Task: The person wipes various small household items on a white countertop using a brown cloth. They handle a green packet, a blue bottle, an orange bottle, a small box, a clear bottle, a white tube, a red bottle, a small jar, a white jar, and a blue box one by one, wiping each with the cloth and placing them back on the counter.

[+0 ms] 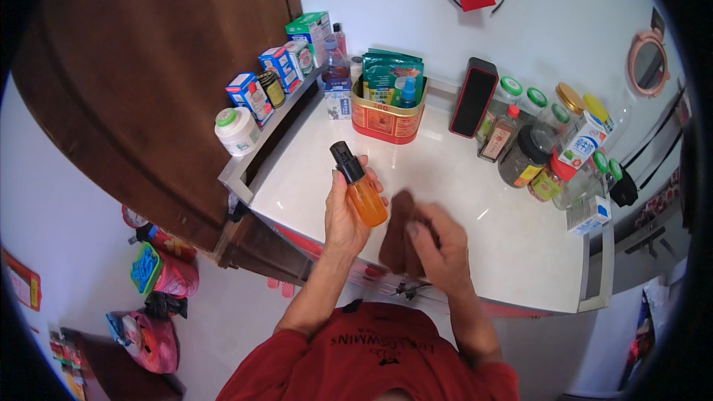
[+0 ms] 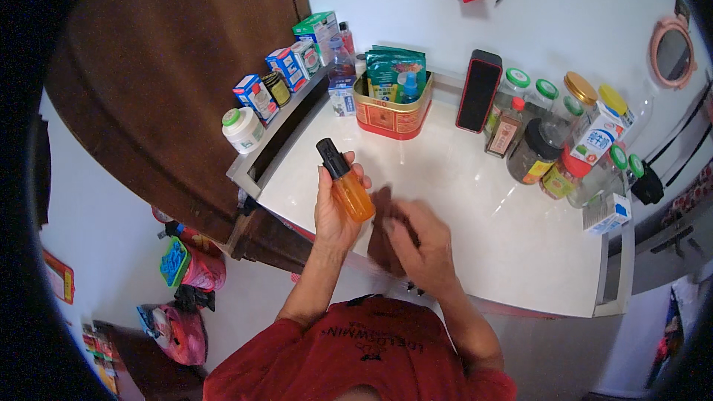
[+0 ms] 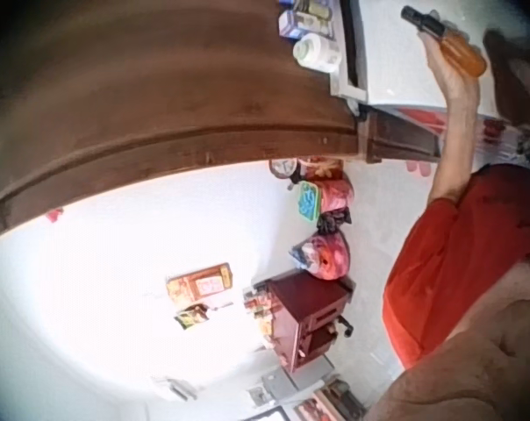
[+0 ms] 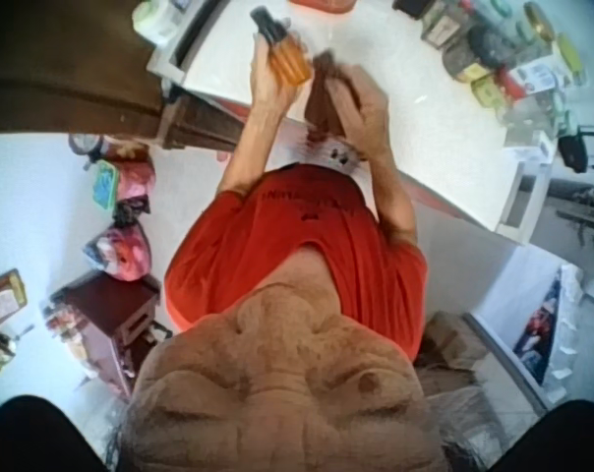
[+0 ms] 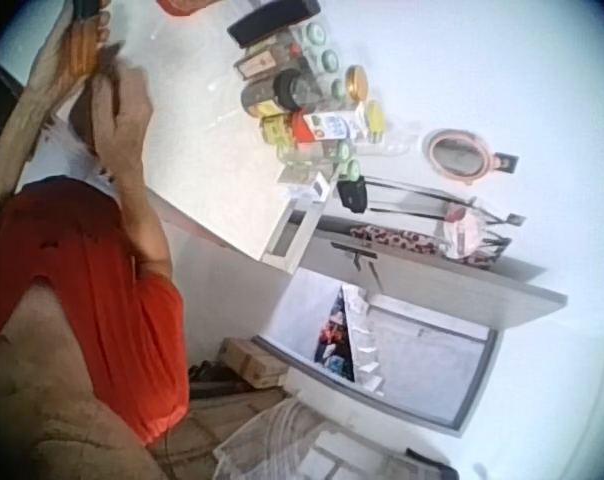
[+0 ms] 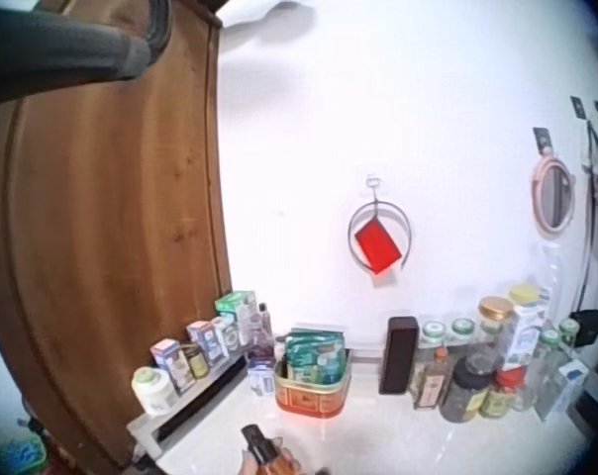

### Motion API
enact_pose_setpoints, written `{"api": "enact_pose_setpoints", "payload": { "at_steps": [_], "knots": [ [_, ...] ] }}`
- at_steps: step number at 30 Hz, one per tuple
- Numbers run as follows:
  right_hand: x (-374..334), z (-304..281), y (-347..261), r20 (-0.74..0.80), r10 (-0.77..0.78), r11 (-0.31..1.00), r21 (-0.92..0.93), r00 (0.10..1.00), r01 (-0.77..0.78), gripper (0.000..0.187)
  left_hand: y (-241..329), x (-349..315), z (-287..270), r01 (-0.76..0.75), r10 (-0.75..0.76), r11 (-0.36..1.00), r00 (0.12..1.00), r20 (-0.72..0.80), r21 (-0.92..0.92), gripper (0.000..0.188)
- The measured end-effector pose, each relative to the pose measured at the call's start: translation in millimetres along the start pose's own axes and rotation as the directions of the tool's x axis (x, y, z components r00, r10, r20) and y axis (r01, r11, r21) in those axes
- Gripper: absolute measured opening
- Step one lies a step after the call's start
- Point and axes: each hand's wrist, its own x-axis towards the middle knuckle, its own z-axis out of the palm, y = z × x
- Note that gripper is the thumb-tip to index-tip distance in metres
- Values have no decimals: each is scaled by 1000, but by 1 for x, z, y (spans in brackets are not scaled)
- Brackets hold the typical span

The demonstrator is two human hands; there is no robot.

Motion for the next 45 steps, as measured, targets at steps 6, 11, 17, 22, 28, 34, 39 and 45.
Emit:
{"api": "enact_pose_setpoints", "payload": {
  "at_steps": [6, 11, 17, 22, 28, 34, 39, 45],
  "knots": [
    [27, 37, 11, -119, -451, 793, -507, 884, 337, 39, -5, -8, 28, 101, -97, 994, 991, -89, 43, 51],
    [7, 46, 25, 71, -523, 657, -601, 850, 455, 35, 4, 3, 10, 86, -93, 995, 988, -123, -60, 52],
    [-13, 16, 40, 207, -391, 716, -544, 897, 438, 32, 22, 24, 5, 70, -61, 994, 993, -104, 83, 47],
    [-17, -4, 52, -43, -304, 795, -562, 952, 228, 31, 34, 67, 18, -73, 103, 957, 990, -94, 280, 33],
    [-21, -3, 63, -47, -305, 762, -611, 951, 214, 34, 49, 133, 51, -277, 207, 774, 961, 186, 570, 33],
    [-21, -4, 64, -25, -291, 755, -620, 956, 213, 35, 36, 198, 33, -421, 307, 390, 898, 315, 819, 34],
    [-21, -4, 63, -40, -259, 760, -626, 965, 177, 31, 21, 212, 22, -452, 285, 129, 870, 403, 883, 41],
    [-19, -4, 60, -54, -254, 766, -621, 966, 167, 30, 9, 216, 2, -424, 193, -51, 884, 425, 904, 44]
  ]
}}
